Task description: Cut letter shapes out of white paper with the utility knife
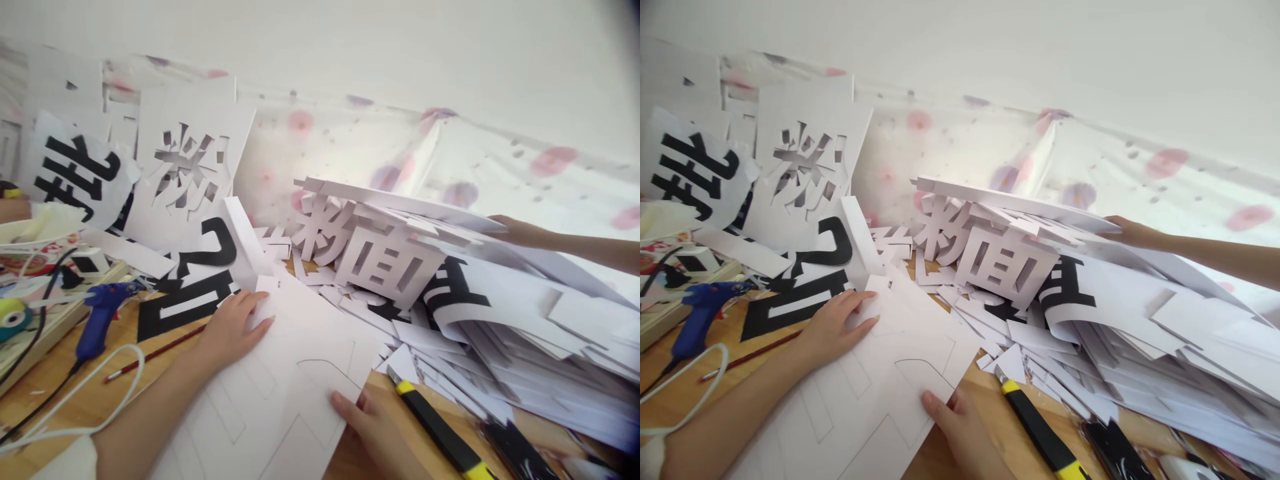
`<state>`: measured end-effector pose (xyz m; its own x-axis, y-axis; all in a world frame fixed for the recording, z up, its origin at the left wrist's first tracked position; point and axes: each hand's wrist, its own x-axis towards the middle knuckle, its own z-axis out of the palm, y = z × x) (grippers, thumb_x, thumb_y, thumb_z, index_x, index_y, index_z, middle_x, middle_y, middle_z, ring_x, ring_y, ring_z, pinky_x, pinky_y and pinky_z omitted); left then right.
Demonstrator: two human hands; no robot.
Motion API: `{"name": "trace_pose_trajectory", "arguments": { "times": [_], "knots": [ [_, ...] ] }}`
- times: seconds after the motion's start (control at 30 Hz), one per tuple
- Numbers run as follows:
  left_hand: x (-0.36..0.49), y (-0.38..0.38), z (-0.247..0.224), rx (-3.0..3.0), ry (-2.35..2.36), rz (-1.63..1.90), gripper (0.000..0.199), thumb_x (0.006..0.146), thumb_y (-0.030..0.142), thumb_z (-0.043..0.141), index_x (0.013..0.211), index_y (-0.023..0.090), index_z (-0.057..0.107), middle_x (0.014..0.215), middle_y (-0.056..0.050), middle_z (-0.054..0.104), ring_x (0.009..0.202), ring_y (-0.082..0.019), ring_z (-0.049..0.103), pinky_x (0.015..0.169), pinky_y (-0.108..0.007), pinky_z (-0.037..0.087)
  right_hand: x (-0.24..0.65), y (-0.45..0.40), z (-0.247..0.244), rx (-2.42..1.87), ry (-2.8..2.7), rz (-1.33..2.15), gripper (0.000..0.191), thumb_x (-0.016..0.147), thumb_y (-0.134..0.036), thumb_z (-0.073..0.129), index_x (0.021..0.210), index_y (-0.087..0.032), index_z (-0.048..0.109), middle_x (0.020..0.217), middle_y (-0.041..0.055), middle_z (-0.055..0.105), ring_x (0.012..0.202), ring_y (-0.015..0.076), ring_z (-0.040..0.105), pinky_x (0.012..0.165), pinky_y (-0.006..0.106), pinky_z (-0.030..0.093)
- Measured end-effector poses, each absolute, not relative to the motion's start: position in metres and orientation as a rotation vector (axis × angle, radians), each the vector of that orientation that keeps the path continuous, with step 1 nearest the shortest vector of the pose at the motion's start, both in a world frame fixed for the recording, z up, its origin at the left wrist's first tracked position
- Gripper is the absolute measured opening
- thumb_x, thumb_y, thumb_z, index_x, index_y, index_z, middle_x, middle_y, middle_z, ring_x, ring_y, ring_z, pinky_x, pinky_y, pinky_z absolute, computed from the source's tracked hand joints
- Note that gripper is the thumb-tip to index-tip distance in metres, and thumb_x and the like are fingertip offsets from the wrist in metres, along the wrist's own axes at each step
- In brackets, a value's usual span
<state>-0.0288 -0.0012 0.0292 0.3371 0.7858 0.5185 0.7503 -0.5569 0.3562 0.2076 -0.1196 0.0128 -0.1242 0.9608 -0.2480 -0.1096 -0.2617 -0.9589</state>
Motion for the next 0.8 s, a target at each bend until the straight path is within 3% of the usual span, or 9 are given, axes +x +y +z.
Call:
{"name": "trace_pose_trajectory", "arguments": {
  "times": [0.13, 0.4, 0.63, 0.8],
  "knots": [
    [-0.0283, -0.0019, 0.0305, 2.524, 1.450, 1.047, 0.031, 0.086, 0.036, 0.049, 0.112, 0.020, 0.051, 0.078, 0.000, 0.049, 0.073, -0.019, 0.050, 0.072, -0.034, 0.042, 0.2079, -0.1200, 0.0132, -1.205, -1.054, 1.538, 0.027, 0.073, -0.047, 0.065, 0.090, -0.027, 0.069, 0.087, 0.0023, 0.071, 0.091, 0.0279, 0.062, 0.088, 0.045, 0.041],
    [-0.0292, -0.0016, 0.0293, 2.537, 1.438, 1.117, 0.029, 0.086, 0.034, 0.049, 0.111, 0.020, 0.051, 0.077, 0.000, 0.049, 0.072, -0.019, 0.049, 0.072, -0.034, 0.042, 0.2052, -0.1210, 0.0089, -1.112, -0.959, 1.614, 0.025, 0.077, -0.042, 0.062, 0.097, -0.028, 0.068, 0.107, 0.0029, 0.068, 0.109, 0.0276, 0.055, 0.095, 0.044, 0.035],
    [-0.0289, -0.0017, 0.0259, 2.568, 1.369, 1.205, 0.029, 0.086, 0.031, 0.049, 0.112, 0.020, 0.050, 0.076, 0.000, 0.048, 0.073, -0.019, 0.049, 0.074, -0.034, 0.043, 0.2028, -0.1223, 0.0149, -0.988, -0.931, 1.674, 0.026, 0.074, -0.036, 0.067, 0.095, -0.022, 0.070, 0.103, 0.0077, 0.069, 0.103, 0.0306, 0.058, 0.092, 0.046, 0.038],
    [-0.0275, -0.0029, 0.0247, 2.581, 1.322, 1.209, 0.028, 0.086, 0.031, 0.049, 0.112, 0.021, 0.050, 0.077, 0.000, 0.048, 0.074, -0.019, 0.050, 0.075, -0.035, 0.043, 0.2030, -0.1242, 0.0094, -0.970, -0.763, 1.635, 0.030, 0.067, -0.033, 0.073, 0.096, -0.024, 0.069, 0.105, 0.0050, 0.068, 0.104, 0.0286, 0.058, 0.094, 0.044, 0.037]
  ]
}}
